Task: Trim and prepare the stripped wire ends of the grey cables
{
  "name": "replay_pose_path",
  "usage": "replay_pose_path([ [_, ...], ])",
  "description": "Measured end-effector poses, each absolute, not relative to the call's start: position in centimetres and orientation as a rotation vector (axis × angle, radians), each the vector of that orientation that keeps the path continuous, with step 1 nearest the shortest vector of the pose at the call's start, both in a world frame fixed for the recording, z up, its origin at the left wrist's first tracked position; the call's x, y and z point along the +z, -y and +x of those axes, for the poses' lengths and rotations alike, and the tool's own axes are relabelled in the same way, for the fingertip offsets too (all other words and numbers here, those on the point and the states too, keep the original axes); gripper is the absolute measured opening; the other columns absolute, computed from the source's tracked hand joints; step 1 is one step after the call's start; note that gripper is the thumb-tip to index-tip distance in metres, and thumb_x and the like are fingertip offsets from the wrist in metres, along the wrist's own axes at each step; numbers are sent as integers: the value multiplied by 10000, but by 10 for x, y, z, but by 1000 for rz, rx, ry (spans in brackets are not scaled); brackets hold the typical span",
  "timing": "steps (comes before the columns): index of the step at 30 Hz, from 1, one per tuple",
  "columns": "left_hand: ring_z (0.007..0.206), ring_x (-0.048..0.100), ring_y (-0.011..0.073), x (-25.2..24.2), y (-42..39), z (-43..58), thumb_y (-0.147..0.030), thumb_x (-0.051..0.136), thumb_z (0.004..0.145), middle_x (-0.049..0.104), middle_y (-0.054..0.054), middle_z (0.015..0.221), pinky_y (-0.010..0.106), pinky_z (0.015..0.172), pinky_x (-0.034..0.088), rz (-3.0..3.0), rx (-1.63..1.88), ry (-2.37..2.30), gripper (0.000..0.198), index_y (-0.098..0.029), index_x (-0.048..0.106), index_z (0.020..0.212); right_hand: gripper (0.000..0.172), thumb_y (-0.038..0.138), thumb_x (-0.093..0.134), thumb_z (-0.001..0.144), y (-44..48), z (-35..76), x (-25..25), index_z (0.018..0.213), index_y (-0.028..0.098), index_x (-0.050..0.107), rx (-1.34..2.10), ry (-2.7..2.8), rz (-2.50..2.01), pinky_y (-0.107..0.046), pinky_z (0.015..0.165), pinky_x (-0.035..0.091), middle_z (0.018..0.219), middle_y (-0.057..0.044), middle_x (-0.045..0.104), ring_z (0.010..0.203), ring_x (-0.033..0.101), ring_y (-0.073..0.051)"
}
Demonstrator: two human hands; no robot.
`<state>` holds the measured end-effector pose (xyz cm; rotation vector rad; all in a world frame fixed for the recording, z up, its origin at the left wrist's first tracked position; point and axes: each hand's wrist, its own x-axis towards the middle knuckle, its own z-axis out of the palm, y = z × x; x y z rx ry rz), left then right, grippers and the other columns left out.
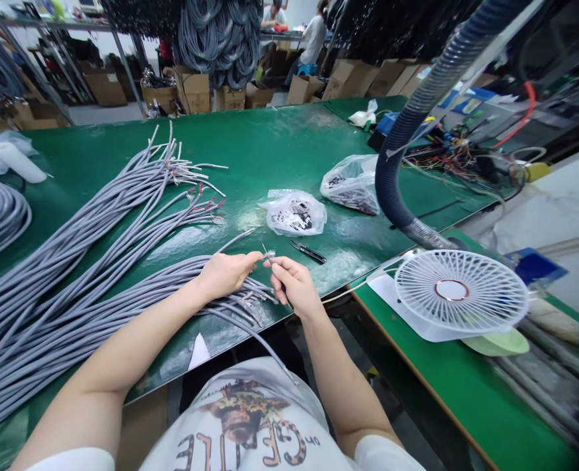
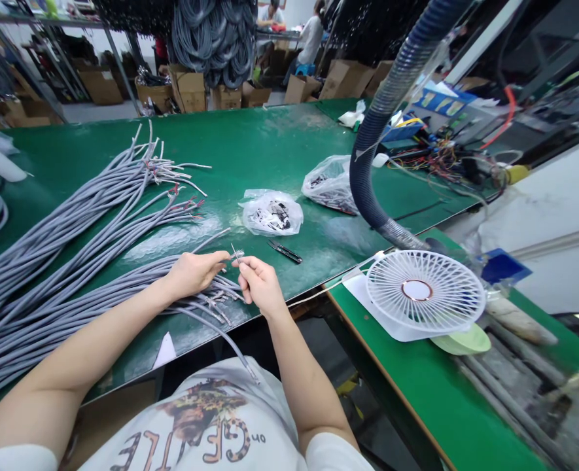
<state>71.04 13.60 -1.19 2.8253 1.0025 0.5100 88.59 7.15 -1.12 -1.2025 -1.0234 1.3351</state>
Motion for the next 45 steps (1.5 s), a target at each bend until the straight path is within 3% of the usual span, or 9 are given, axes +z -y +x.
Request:
replay_pose_path([
  [5,694,674,141,-12,-137,710,-233,384,925,723,10,839,200,514,386,2889,414,-992,342,-262,536,1231,261,400,585,796,-74,885,-15,885,155,591,1325,1000,-1182,-162,291,225,452,103,459,253,328,-25],
  [11,755,689,138,-15,-138,710,-279,378,946,734,15,939,198,572,428,2827,545,-981,358,-266,528,1271,267,406,572,803,-77,881,-18,888,153,584,1263,991,-1199,-157,289,234,453,104,457,260,336,-25],
  [18,746,689,144,-16,-140,709,-301,387,949,741,24,920,203,590,436,2780,598,-1057,385,-264,523,1308,219,371,537,854,-68,875,-12,874,157,578,1150,1074,-1145,-154,311,260,467,99,433,284,352,-23],
  [26,705,671,141,-12,-140,710,-321,424,933,745,28,939,222,663,451,2523,633,-1094,378,-247,559,1279,243,348,491,889,-61,888,-2,985,153,600,1045,1218,-1251,-176,352,312,442,91,441,306,399,-52],
  [31,579,617,131,-7,-138,712,-316,431,922,732,15,810,222,608,422,2409,606,-1167,368,-229,568,1253,291,315,457,894,-62,883,-16,1032,139,643,901,1430,-1385,-194,413,360,455,63,464,365,422,-70],
  [45,536,578,123,-9,-139,712,-321,429,924,671,-15,675,218,593,401,2403,673,-1144,350,-226,558,1235,305,322,452,888,-66,882,-19,1021,156,671,795,1476,-1468,-219,459,387,458,36,496,406,451,-105],
])
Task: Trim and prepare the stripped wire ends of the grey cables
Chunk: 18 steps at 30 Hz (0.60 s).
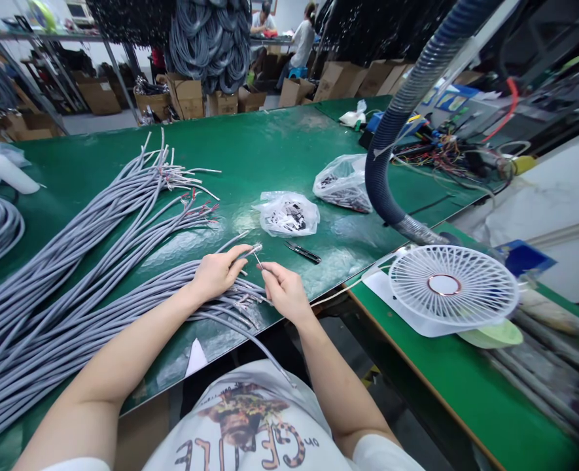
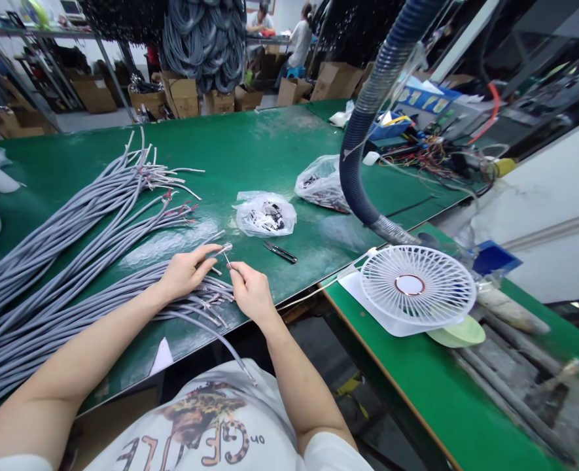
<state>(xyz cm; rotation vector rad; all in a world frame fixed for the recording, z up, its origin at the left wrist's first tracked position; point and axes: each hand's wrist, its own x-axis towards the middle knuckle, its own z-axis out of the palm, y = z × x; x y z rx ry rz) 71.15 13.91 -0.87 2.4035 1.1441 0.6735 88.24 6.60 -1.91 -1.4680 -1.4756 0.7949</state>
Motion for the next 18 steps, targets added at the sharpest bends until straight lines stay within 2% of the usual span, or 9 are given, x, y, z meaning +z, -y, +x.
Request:
replay_pose_path([
  [11,538,548,122,-9,-142,708,-325,439,922,612,-23,634,222,602,393,2356,703,-1112,390,-210,504,1289,314,351,452,887,-72,884,-21,1020,167,669,810,1489,-1431,-221,452,375,465,33,491,416,452,-112],
  [18,497,460,98,-8,-143,706,-306,451,908,493,-66,551,209,580,359,2305,718,-954,458,-178,441,1347,292,303,436,874,-96,888,-29,970,174,680,726,1535,-1467,-223,485,388,473,32,498,455,487,-126],
])
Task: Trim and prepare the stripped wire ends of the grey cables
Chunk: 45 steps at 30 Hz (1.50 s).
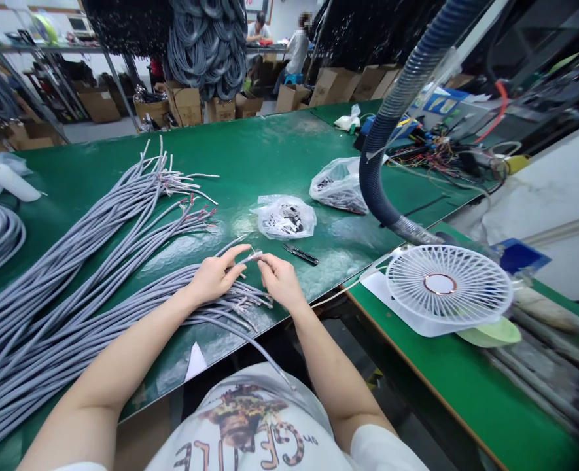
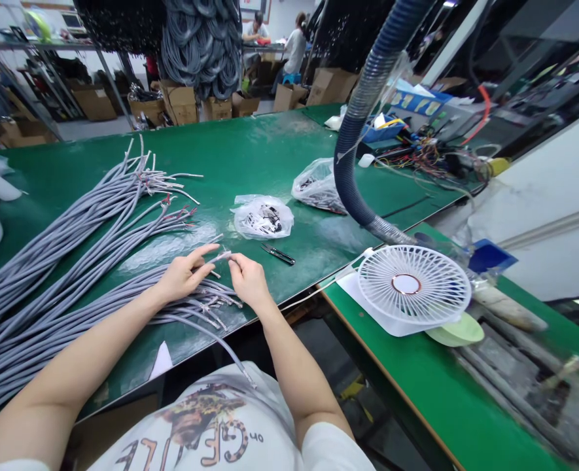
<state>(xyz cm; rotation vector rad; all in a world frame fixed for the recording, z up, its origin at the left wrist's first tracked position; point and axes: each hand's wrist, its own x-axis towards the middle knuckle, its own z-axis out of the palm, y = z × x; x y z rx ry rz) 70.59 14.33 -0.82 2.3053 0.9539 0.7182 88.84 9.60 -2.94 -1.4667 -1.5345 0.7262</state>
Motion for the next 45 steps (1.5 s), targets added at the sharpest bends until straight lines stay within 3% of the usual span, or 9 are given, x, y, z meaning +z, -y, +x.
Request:
replay_pose_path([
  [3,475,420,86,-8,-146,705,-311,454,901,458,-87,519,200,576,360,2169,785,-952,498,-153,405,1371,260,277,450,856,-100,895,-31,911,179,684,690,1546,-1521,-220,474,380,467,36,491,449,478,-123],
  [8,449,399,80,-7,-148,706,-324,463,890,436,-103,480,192,550,347,2035,782,-967,528,-148,390,1383,310,340,449,891,-78,901,-19,1023,156,660,691,1457,-1433,-230,466,367,482,40,477,426,441,-109],
  [16,435,379,77,-10,-148,707,-326,477,882,418,-105,471,191,522,321,1996,790,-951,539,-147,386,1383,283,340,472,885,-68,889,-11,1007,193,680,735,1519,-1389,-254,523,430,494,13,505,543,555,-159],
  [26,450,352,81,-7,-147,707,-329,471,882,378,-111,484,196,538,322,2048,750,-966,543,-137,384,1383,305,353,458,887,-72,888,-15,1020,178,669,724,1495,-1398,-242,496,402,536,2,539,518,525,-144],
  [37,473,353,90,-4,-143,706,-282,453,892,395,-96,520,199,547,278,2293,569,-927,573,-169,306,1434,242,326,457,888,-94,908,1,763,188,612,551,1689,-1524,-220,505,340,521,25,489,504,448,-115],
  [42,454,345,89,0,-145,705,-301,460,886,382,-108,489,199,528,275,2215,526,-894,620,-152,263,1455,245,346,444,908,-105,922,10,914,185,628,464,1689,-1476,-233,563,364,614,17,529,541,446,-116],
  [45,447,331,83,0,-146,704,-296,482,868,385,-113,483,197,516,271,2166,505,-861,654,-151,249,1461,324,427,574,846,-107,924,16,1036,171,633,525,1887,-1419,-230,559,347,622,33,501,542,408,-107],
])
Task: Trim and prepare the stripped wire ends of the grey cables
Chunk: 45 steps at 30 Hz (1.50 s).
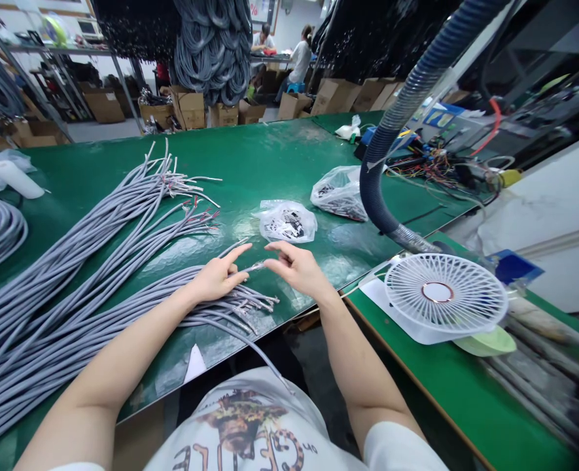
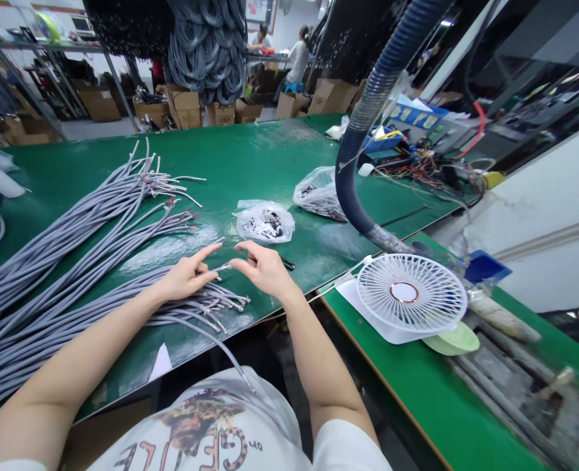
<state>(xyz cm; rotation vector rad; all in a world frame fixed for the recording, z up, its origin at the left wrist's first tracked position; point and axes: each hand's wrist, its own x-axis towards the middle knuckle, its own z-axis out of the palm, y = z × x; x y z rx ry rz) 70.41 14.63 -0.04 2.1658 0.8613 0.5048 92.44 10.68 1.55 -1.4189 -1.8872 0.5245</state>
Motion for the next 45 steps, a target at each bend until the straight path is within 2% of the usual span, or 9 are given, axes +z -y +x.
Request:
replay_pose_path([
  [3,450,319,77,0,-147,703,-283,495,857,383,-117,485,190,512,266,2150,485,-820,676,-152,233,1467,466,457,714,728,-111,922,20,1070,149,647,521,2146,-1406,-235,591,355,714,5,537,610,454,-118],
  [8,453,306,72,3,-147,700,-284,501,857,358,-117,495,186,501,245,2172,413,-769,676,-157,235,1466,173,274,600,845,-123,919,29,861,129,694,617,2417,-1259,-239,646,369,765,-39,573,680,514,-126],
  [11,455,301,71,4,-148,699,-290,502,858,371,-112,508,189,496,234,2198,373,-745,672,-165,241,1465,193,204,535,858,-129,919,32,745,117,665,802,2438,-1176,-232,639,366,717,-31,580,664,514,-116],
  [19,459,278,72,5,-150,696,-327,522,853,312,-117,506,188,502,235,2201,428,-731,679,-163,261,1459,313,377,500,849,-130,919,30,709,117,604,1195,2188,-1165,-219,539,317,596,22,504,547,384,-84],
  [22,450,276,72,7,-149,697,-339,517,857,316,-117,496,191,494,227,2201,412,-738,678,-150,268,1458,266,362,555,815,-122,918,34,800,110,640,1050,2270,-1180,-217,545,321,658,2,564,565,410,-89],
  [27,449,284,76,8,-148,698,-334,515,855,321,-118,478,194,492,228,2211,382,-751,657,-142,300,1445,135,139,532,757,-113,912,40,766,115,665,585,2540,-1218,-232,609,331,743,-51,631,645,490,-120],
  [31,452,294,76,5,-148,698,-324,529,846,338,-116,481,200,499,239,2239,361,-728,638,-152,335,1428,176,119,487,750,-116,911,43,700,116,655,629,2623,-1196,-228,580,311,664,-31,609,593,461,-105],
  [40,548,454,72,3,-149,697,-303,596,805,521,-49,639,190,545,350,1825,612,-556,612,-115,395,1352,238,346,555,741,-127,906,17,712,118,617,1489,1878,-1167,-208,415,229,564,28,547,408,337,-50],
  [45,519,483,72,7,-152,697,-328,617,797,542,-50,598,189,534,365,1640,715,-603,584,-109,423,1302,271,396,601,749,-127,897,2,790,131,637,1330,1517,-1120,-208,403,223,552,39,521,385,334,-46],
])
